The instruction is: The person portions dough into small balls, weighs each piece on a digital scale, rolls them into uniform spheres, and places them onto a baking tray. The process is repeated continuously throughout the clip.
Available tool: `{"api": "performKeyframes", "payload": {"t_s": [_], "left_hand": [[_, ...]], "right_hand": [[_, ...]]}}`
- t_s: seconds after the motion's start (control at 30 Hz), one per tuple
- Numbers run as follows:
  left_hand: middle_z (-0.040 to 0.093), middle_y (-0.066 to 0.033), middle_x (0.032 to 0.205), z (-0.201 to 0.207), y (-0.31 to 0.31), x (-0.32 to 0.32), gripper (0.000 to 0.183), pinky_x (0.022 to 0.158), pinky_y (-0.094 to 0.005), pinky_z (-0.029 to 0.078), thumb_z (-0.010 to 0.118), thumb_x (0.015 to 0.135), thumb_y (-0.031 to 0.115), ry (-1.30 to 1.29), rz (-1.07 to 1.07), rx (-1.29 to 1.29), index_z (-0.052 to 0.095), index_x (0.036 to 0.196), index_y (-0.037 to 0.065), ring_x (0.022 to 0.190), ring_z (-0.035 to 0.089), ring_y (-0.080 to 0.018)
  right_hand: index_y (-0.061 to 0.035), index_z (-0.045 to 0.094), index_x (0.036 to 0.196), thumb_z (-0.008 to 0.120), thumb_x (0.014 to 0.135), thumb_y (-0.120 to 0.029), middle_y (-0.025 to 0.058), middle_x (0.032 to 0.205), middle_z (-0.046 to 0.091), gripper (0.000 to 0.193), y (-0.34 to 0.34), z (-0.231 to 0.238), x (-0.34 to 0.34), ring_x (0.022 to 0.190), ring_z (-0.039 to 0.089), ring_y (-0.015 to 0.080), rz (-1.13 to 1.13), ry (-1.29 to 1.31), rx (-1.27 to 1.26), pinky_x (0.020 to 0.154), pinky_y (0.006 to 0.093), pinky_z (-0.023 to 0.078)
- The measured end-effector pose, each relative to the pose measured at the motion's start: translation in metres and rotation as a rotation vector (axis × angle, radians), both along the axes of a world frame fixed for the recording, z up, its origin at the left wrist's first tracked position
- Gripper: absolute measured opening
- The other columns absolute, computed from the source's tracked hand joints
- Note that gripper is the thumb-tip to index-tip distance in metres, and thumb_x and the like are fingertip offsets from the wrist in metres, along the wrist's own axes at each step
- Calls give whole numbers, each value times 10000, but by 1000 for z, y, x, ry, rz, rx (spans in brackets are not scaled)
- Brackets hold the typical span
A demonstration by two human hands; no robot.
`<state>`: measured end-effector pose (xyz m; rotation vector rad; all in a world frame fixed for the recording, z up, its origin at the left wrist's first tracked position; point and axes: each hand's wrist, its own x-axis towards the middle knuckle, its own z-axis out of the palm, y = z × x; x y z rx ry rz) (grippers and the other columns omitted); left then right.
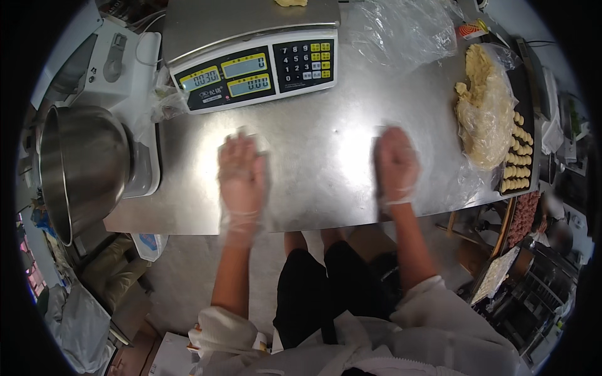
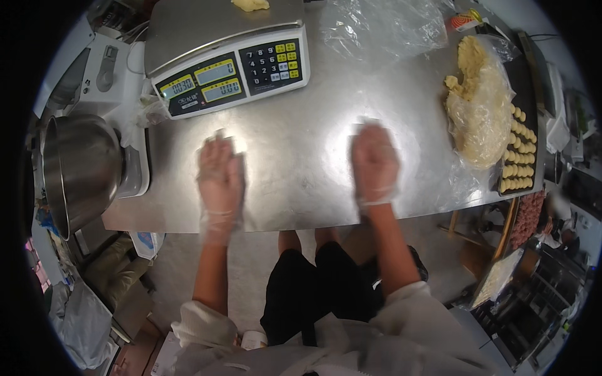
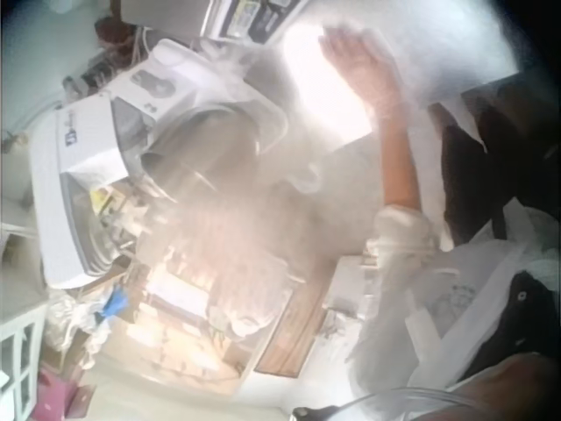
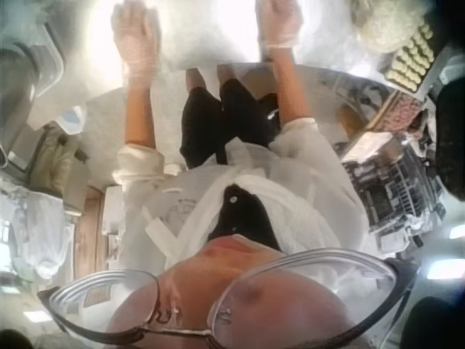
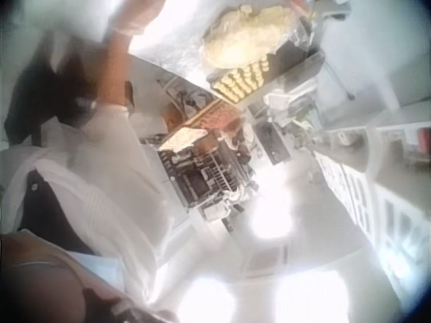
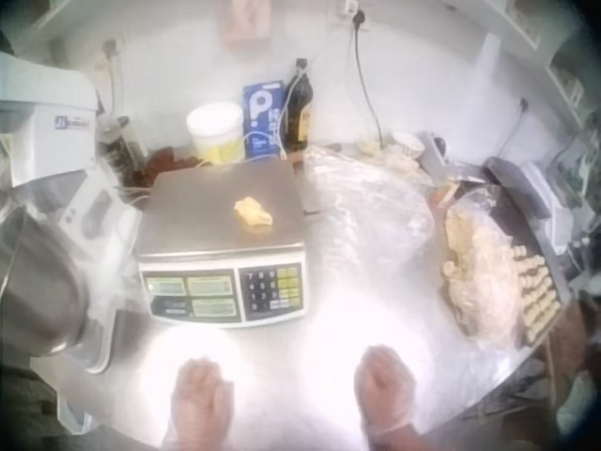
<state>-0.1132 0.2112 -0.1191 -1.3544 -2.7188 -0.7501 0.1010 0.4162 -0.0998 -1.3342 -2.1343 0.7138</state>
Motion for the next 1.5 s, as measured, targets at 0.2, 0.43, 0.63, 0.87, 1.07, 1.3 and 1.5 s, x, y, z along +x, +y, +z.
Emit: {"api": "performKeyframes", "payload": {"t_s": [0.2, 0.43, 0.63, 0.87, 1.07, 1.3, 1.5], "left_hand": [[544, -170, 1464, 2, -72, 47, 348, 1171, -490, 359, 526, 1026, 179, -103, 61, -49, 635, 1310, 10, 1371, 489, -383], [465, -201, 1528, 15, 26, 22, 422, 1197, -492, 300, 489, 1015, 136, -94, -149, -118, 549, 1400, -28, 1414, 390, -450], [444, -199, 1550, -5, -87, 36, 465, 1201, -530, 283, 356, 1082, 222, -39, 127, -147, 481, 1476, 9, 1465, 355, -411], [489, -175, 1521, 19, 5, 59, 444, 1214, -486, 299, 505, 1013, 122, -178, -168, -207, 524, 1445, 25, 1456, 380, -379], [556, -167, 1459, -2, -6, 46, 401, 1201, -493, 325, 515, 1023, 156, -102, 106, -31, 581, 1405, 53, 1425, 435, -369], [468, -176, 1533, -2, -42, 79, 464, 1189, -506, 329, 526, 1030, 214, -161, -111, -65, 505, 1477, 92, 1428, 416, -385], [463, -190, 1540, -5, 46, 44, 477, 1210, -509, 286, 427, 1052, 273, -2, -79, -68, 529, 1438, 12, 1442, 395, -402]], "right_hand": [[-42, 752, 1050, 738, 878, -19, 121, 1188, 732, 175, 2, 1, 71, 1177, 674, 313, 474, 27, 174, 1020, 434, 562], [2, 693, 1180, 682, 911, -73, 162, 1232, 700, 279, -5, -19, 10, 1202, 638, 352, 296, -20, 298, 995, 425, 544], [-10, 671, 1265, 515, 1034, -137, 179, 1288, 679, 307, 10, 5, 103, 1283, 593, 367, 204, -201, 96, 1145, 419, 433], [-16, 726, 1068, 768, 860, -82, 138, 1171, 727, 222, -23, -9, 29, 1132, 687, 261, 429, -66, 374, 1000, 385, 570], [13, 728, 983, 666, 926, -32, 206, 1118, 728, 96, 5, -20, 69, 1090, 704, 287, -178, 63, -147, 894, 359, 606], [-63, 665, 1169, 750, 880, -74, 104, 1157, 729, 301, -17, -19, 90, 1141, 679, 300, 479, 58, 348, 978, 404, 581], [-28, 710, 1185, 726, 885, -107, 101, 1171, 744, 310, -3, -12, 7, 1283, 578, 347, 122, -121, 257, 1012, 422, 550]]}}
